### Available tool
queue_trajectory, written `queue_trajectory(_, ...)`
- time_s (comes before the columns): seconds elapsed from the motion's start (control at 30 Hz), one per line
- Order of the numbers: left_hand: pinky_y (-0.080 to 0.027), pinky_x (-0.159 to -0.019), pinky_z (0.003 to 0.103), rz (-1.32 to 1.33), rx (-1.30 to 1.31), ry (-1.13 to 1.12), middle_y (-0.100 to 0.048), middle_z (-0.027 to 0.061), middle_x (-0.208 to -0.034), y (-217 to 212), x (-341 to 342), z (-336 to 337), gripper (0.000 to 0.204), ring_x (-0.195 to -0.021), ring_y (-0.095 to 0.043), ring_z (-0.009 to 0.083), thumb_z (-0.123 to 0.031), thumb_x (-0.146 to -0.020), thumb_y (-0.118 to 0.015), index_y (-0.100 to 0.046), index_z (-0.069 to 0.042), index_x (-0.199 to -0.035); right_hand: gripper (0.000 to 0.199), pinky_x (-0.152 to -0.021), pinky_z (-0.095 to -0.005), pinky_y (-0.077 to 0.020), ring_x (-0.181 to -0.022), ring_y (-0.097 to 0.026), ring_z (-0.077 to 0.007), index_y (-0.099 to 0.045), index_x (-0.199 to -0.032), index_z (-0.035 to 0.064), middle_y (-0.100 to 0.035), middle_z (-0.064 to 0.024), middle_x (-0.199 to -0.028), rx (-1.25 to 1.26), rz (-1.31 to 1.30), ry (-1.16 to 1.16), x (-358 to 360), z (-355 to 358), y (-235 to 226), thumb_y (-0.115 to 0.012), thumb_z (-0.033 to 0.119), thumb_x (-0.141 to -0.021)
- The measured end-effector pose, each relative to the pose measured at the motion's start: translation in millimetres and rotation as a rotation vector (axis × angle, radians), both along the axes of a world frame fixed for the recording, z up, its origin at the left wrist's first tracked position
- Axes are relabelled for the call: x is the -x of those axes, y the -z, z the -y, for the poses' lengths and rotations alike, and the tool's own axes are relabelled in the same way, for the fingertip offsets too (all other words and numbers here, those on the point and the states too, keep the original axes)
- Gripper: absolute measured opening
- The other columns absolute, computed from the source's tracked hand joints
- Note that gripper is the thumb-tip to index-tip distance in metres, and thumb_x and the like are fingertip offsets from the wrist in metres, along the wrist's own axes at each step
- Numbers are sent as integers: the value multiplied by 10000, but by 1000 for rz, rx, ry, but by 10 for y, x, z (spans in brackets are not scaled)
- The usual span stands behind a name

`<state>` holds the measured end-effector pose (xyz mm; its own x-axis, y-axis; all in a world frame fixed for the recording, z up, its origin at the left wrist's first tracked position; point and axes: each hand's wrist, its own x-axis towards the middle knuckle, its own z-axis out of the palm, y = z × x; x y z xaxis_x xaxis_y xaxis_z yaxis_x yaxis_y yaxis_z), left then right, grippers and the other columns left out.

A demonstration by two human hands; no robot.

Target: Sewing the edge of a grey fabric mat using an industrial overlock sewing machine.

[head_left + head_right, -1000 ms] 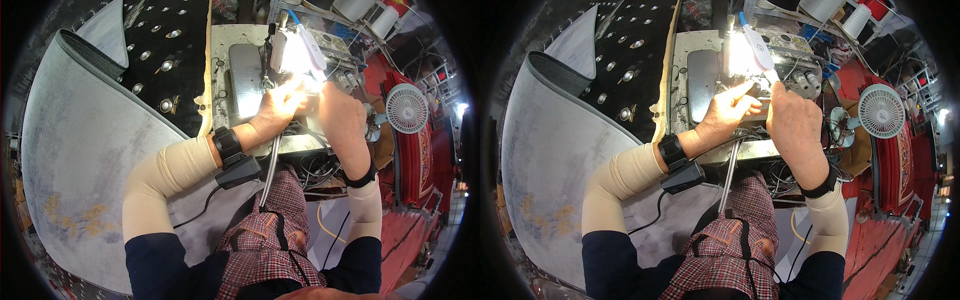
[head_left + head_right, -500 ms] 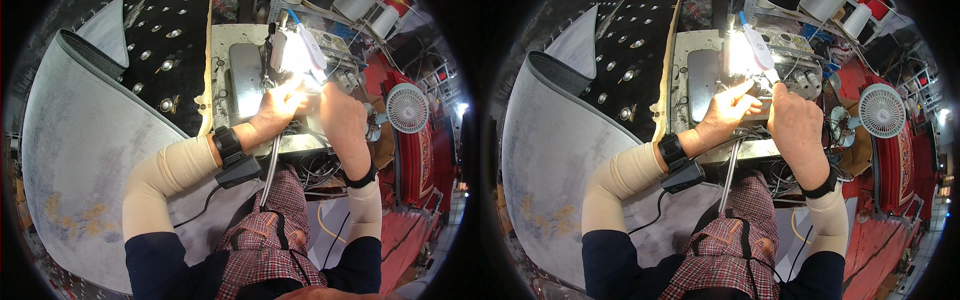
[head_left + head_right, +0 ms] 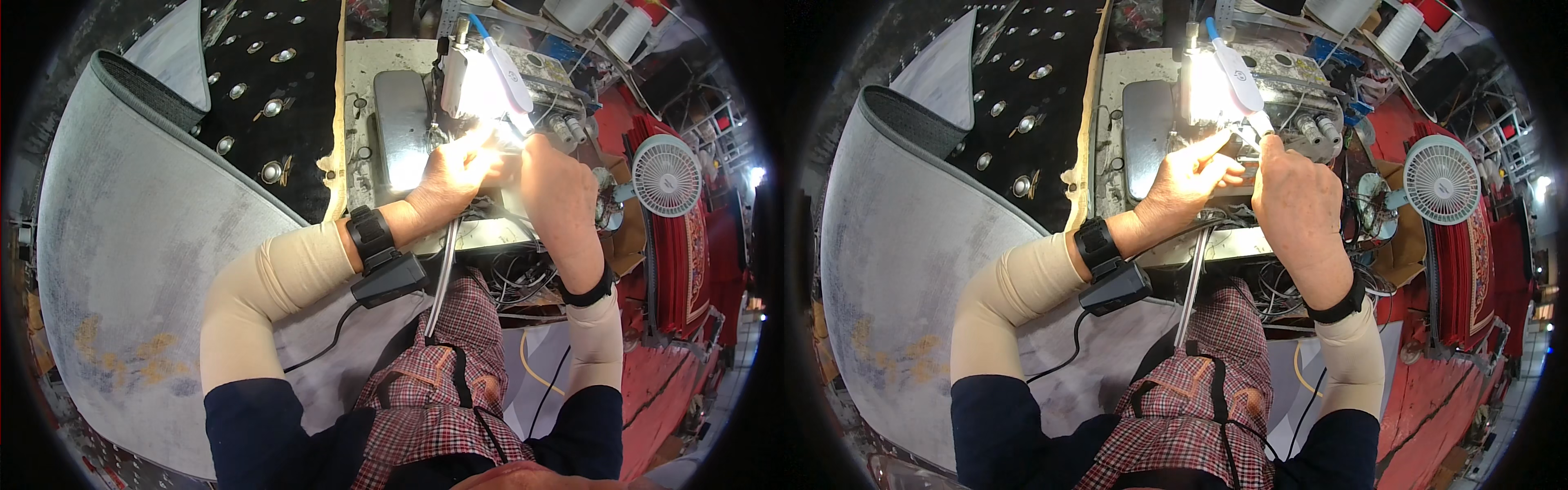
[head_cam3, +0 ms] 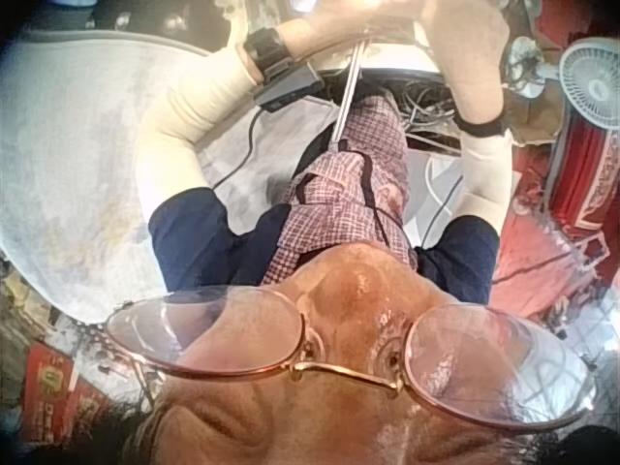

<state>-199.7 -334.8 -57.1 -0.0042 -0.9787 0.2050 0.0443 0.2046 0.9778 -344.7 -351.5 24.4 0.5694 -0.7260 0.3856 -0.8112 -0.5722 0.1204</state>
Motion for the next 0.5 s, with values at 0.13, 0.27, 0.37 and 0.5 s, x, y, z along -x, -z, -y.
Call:
queue_trajectory(0.13, -498, -784, 254, -86, -31, 11, -645, 141, -966, -17, -3, -16, 420, -881, -635, 164, -63, -946, -429, -365, 15, -1354, 88, -504, -364, -488, -558, -621, -290, -533, -829, 26, -594, -133, -609, 6, 14, 0, 5, -1, 6, -583, 58, -763)
queue_trajectory(0.27, -498, -787, 256, -65, -33, 5, -645, 140, -964, -19, -6, -17, 421, -880, -634, 162, -67, -947, -430, -363, 17, -1354, 84, -506, -372, -487, -561, -620, -298, -527, -825, 30, -594, -135, -610, -9, 26, 2, 22, -2, 24, -580, 54, -764)
queue_trajectory(0.37, -498, -787, 257, -70, -31, 20, -645, 141, -964, -19, -5, -6, 422, -877, -633, 161, -69, -948, -429, -362, 16, -1355, 79, -504, -376, -485, -562, -620, -301, -525, -825, 30, -594, -135, -607, 2, 31, 0, 33, -1, 25, -574, 50, -767)
queue_trajectory(0.5, -498, -787, 258, -23, -17, 7, -645, 139, -965, -11, -17, -3, 420, -877, -633, 161, -69, -948, -428, -364, 17, -1354, 75, -505, -375, -485, -560, -620, -298, -526, -823, 31, -593, -134, -602, 8, 56, 0, 27, -8, 22, -572, 51, -768)
